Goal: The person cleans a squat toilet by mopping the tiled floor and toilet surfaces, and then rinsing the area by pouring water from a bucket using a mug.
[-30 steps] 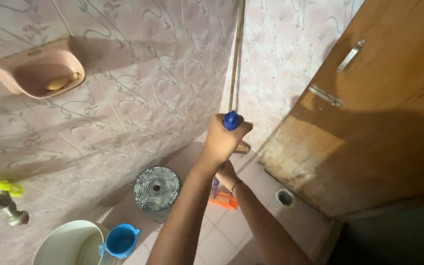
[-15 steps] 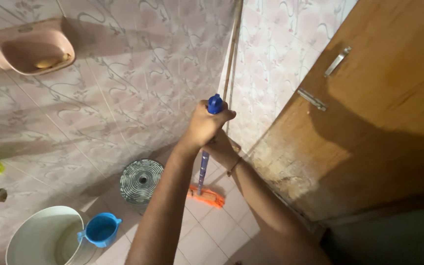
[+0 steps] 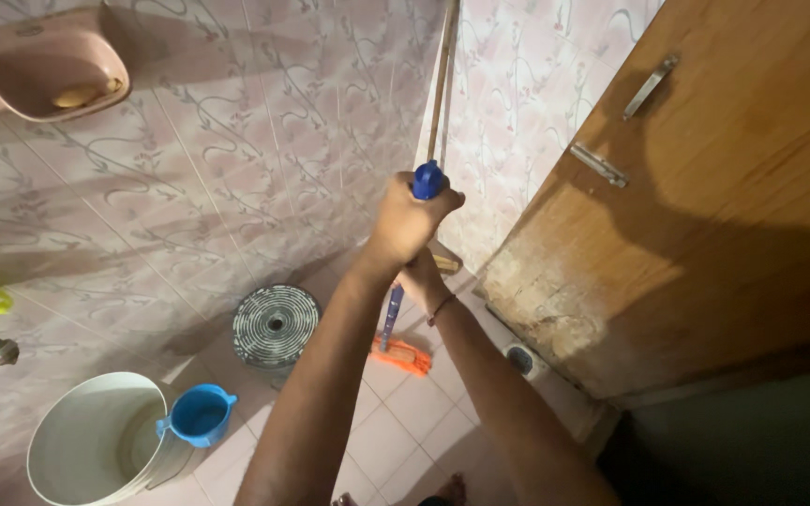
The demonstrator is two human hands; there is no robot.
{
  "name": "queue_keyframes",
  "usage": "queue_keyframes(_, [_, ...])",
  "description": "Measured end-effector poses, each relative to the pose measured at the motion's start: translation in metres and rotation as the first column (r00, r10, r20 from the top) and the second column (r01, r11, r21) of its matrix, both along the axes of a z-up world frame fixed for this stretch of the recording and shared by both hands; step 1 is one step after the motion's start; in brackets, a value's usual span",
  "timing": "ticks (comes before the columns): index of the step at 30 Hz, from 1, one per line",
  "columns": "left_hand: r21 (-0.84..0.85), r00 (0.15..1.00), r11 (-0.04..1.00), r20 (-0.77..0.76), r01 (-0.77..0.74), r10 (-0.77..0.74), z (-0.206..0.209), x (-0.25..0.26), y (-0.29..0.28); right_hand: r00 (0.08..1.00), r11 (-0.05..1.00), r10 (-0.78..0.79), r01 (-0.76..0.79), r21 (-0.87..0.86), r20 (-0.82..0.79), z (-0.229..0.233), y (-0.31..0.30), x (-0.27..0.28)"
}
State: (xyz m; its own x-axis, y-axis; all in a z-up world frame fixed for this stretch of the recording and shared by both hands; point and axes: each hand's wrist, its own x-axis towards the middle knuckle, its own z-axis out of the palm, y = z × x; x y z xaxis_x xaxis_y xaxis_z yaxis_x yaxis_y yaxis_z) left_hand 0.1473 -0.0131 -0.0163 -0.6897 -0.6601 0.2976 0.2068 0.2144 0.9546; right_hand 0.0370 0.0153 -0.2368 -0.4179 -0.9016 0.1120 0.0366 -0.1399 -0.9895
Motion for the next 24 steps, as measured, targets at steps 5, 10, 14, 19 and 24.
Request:
queue_keyframes(5, [-0.021, 0.997, 0.997, 0.043, -0.069, 0.070, 0.019, -0.012, 0.000, 0.977, 0.981, -0.177, 0.165, -0.103, -0.122, 0.011, -0.005, 0.000])
queue_keyframes(10, [-0.016, 0.996, 0.997, 0.046, -0.078, 0.079, 0.030, -0.025, 0.012, 0.976, 0.977, -0.213, 0.213, 0.021, 0.044, 0.026, 0.012, -0.004])
queue_keyframes(14, [-0.012, 0.998, 0.999, 0.055, -0.032, 0.032, 0.036, -0.035, 0.015, 0.961, 0.968, -0.252, 0.249, 0.039, 0.110, 0.017, 0.015, -0.015])
queue_keyframes(19, [0.153, 0.985, 0.979, 0.080, 0.137, -0.151, 0.051, -0.030, 0.019, 0.933, 0.940, -0.336, 0.340, 0.010, -0.125, 0.022, 0.042, -0.002])
queue_keyframes(24, [0.102, 0.973, 0.971, 0.051, 0.218, -0.223, 0.055, -0.016, 0.027, 0.851, 0.888, -0.459, 0.437, -0.141, -0.253, 0.034, 0.046, 0.012])
